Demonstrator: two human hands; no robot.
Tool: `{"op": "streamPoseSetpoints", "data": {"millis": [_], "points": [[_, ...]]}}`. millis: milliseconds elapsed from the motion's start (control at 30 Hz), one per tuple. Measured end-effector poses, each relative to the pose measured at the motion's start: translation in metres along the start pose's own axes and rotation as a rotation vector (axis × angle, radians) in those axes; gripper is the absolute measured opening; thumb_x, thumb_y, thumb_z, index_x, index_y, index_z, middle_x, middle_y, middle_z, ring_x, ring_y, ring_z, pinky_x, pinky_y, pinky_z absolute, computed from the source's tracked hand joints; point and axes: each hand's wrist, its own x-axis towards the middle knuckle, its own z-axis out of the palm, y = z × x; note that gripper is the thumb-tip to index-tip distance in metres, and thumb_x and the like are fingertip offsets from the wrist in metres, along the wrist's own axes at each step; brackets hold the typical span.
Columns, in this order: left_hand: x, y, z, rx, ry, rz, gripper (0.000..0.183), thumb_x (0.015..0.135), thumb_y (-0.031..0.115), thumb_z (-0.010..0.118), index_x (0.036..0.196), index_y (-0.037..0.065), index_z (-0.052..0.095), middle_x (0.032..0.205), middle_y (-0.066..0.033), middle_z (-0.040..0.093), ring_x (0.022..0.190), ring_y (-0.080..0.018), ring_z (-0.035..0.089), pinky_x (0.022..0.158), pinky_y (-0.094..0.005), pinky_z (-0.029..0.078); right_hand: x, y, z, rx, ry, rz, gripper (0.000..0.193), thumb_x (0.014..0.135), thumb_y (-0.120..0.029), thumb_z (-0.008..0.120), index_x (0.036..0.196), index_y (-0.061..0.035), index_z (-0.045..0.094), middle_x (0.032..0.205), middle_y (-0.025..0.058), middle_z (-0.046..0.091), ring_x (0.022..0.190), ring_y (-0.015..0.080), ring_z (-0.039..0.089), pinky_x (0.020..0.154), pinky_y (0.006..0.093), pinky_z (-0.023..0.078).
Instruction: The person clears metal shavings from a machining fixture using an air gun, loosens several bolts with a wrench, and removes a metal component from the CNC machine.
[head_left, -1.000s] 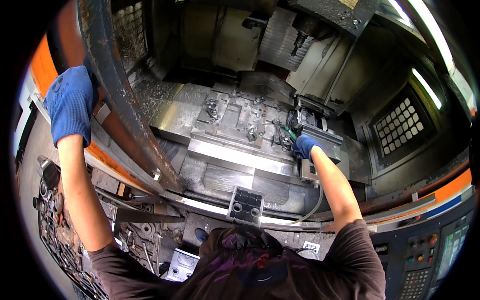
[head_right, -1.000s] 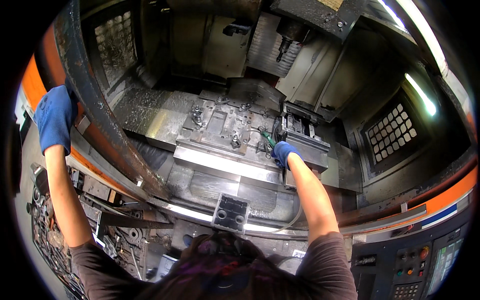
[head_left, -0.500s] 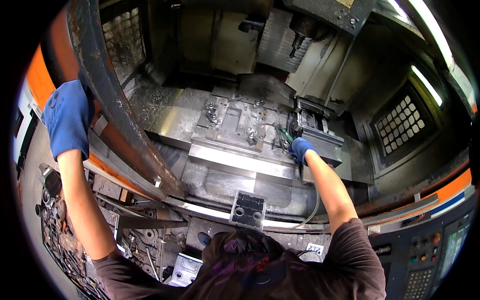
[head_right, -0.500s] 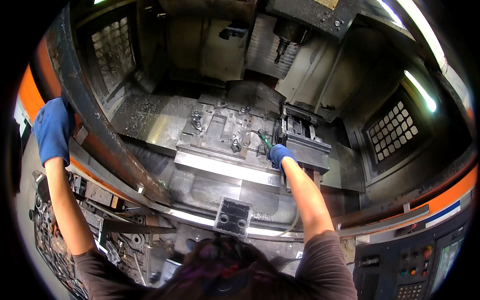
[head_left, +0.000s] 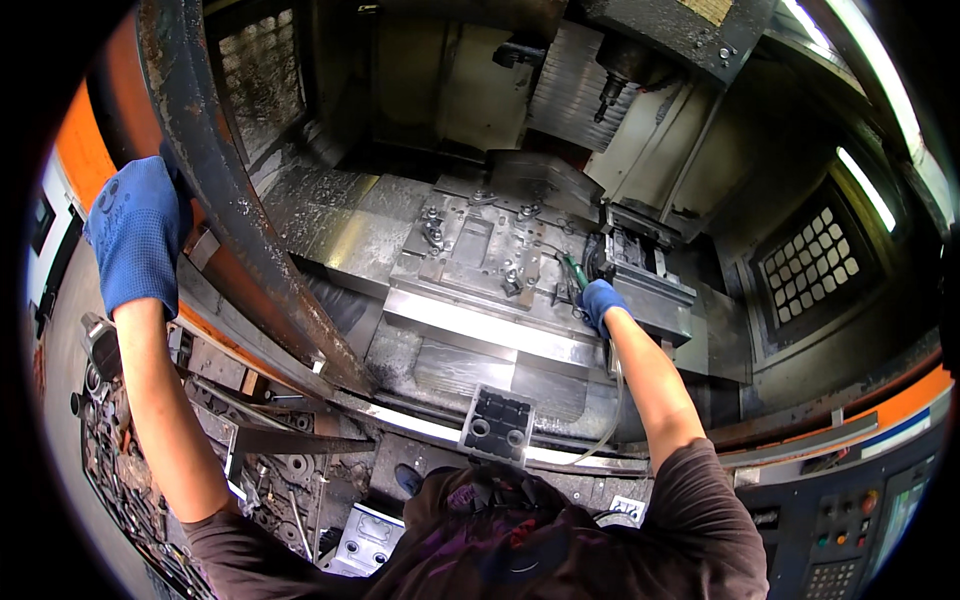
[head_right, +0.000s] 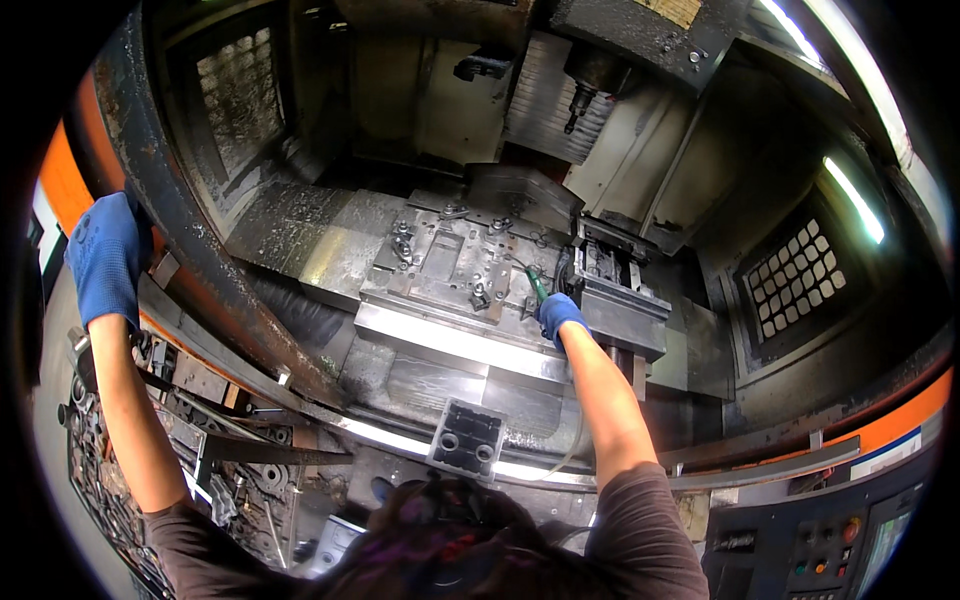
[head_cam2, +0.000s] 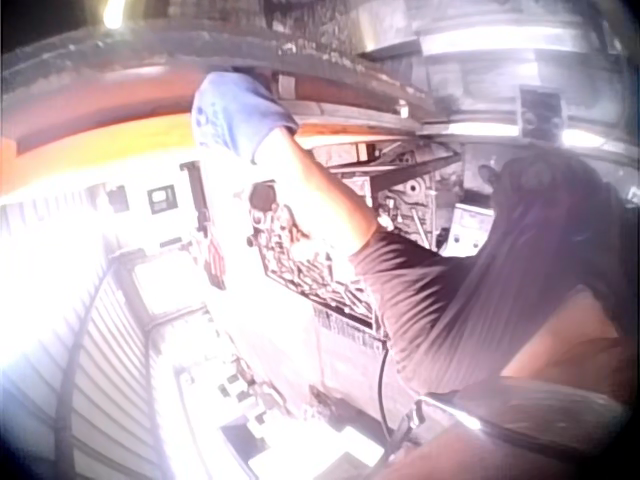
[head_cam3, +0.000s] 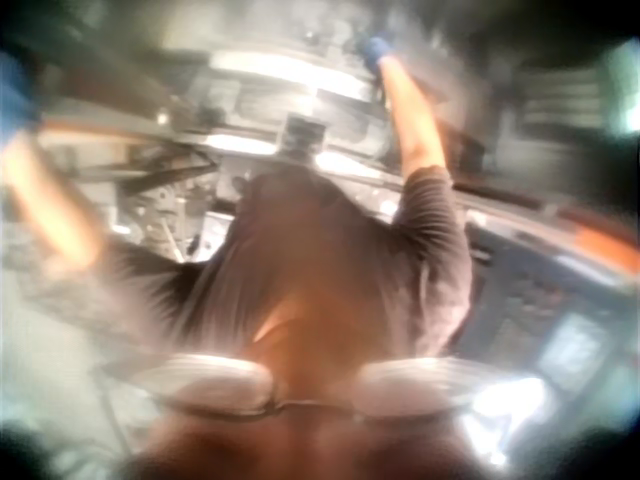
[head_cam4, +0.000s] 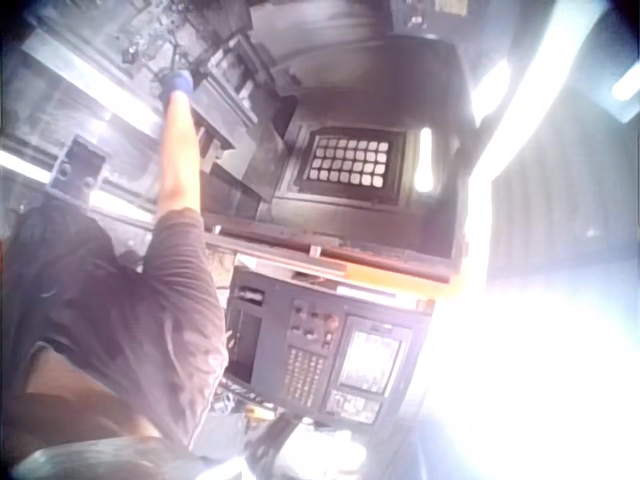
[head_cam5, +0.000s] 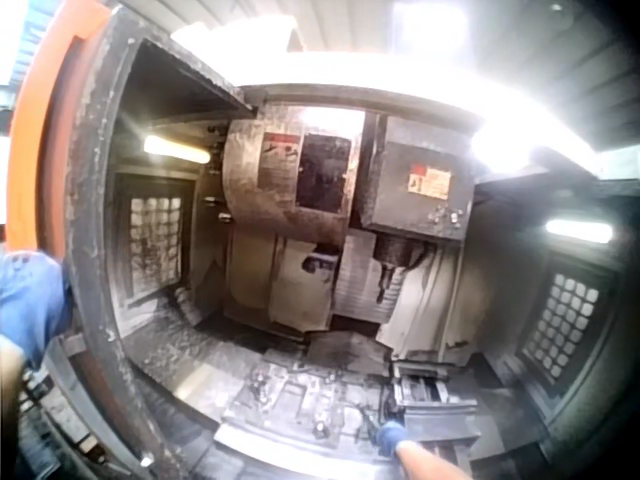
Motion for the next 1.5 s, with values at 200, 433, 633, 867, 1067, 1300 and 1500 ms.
{"op": "streamPoseSetpoints", "data": {"millis": [200, 433, 633, 867, 1067, 1300, 1500], "points": [[0.002, 0.007, -0.016, 0.04, -0.183, -0.001, 0.012, 0.074, 0.014, 0.065, 0.08, 0.005, 0.07, 0.081, -0.0178, 0.066, 0.078, -0.0336, 0.065, 0.072, -0.0403, 0.052, -0.006, -0.004, -0.002, 0.069, -0.002, 0.01, 0.014, 0.081, -0.016, 0.064, 0.077, -0.003, 0.064, 0.059, 0.0111, 0.057, 0.046, 0.0218, 0.053, 0.043, 0.0383, 0.04], [0.001, 0.008, -0.016, 0.015, -0.093, -0.03, 0.015, 0.066, 0.011, 0.073, 0.079, 0.005, 0.072, 0.078, -0.0171, 0.066, 0.075, -0.0322, 0.066, 0.069, -0.04, 0.052, 0.006, -0.001, 0.003, 0.008, 0.03, -0.026, 0.015, 0.081, -0.015, 0.065, 0.08, -0.0007, 0.066, 0.064, 0.014, 0.059, 0.049, 0.0241, 0.057, 0.043, 0.0393, 0.042], [0.002, 0.007, -0.02, 0.023, -0.14, 0.017, 0.011, 0.072, 0.011, 0.067, 0.08, 0.004, 0.071, 0.08, -0.0179, 0.066, 0.077, -0.0333, 0.066, 0.071, -0.0402, 0.052, 0.0, -0.005, 0.002, -0.024, 0.046, -0.026, 0.016, 0.079, -0.017, 0.066, 0.081, -0.0012, 0.067, 0.063, 0.0131, 0.06, 0.051, 0.0239, 0.058, 0.046, 0.0395, 0.044], [0.004, 0.006, -0.016, -0.014, -0.1, 0.013, 0.014, 0.069, 0.006, 0.066, 0.082, 0.007, 0.072, 0.08, -0.0187, 0.066, 0.078, -0.0355, 0.065, 0.068, -0.0411, 0.052, -0.005, -0.007, -0.001, -0.088, 0.06, -0.037, 0.02, 0.078, -0.02, 0.066, 0.083, -0.0007, 0.068, 0.066, 0.0138, 0.062, 0.052, 0.0239, 0.059, 0.048, 0.0388, 0.045], [0.013, -0.012, 0.0, 0.018, -0.185, 0.11, 0.012, 0.064, 0.003, 0.069, 0.076, 0.006, 0.073, 0.076, -0.0167, 0.067, 0.075, -0.0333, 0.066, 0.066, -0.0388, 0.052, -0.03, -0.024, -0.004, -0.118, 0.088, -0.088, 0.018, 0.079, -0.012, 0.065, 0.088, 0.0033, 0.067, 0.071, 0.0171, 0.063, 0.056, 0.0267, 0.063, 0.047, 0.0391, 0.049], [0.02, 0.015, -0.002, -0.043, -0.229, 0.175, 0.019, 0.054, 0.005, 0.077, 0.072, 0.007, 0.073, 0.072, -0.015, 0.067, 0.069, -0.0304, 0.067, 0.065, -0.0371, 0.053, 0.03, 0.009, 0.002, -0.101, 0.128, -0.08, 0.018, 0.078, -0.015, 0.066, 0.087, 0.0012, 0.067, 0.072, 0.0166, 0.063, 0.057, 0.0268, 0.062, 0.048, 0.0391, 0.048], [0.012, -0.003, -0.021, -0.02, -0.276, 0.114, 0.015, 0.058, 0.007, 0.073, 0.073, 0.007, 0.073, 0.072, -0.0159, 0.066, 0.069, -0.031, 0.066, 0.066, -0.0378, 0.053, 0.024, -0.015, 0.027, -0.038, 0.108, -0.13, 0.025, 0.076, -0.017, 0.067, 0.094, -0.0005, 0.067, 0.074, 0.0155, 0.066, 0.061, 0.025, 0.066, 0.052, 0.0368, 0.051]]}}
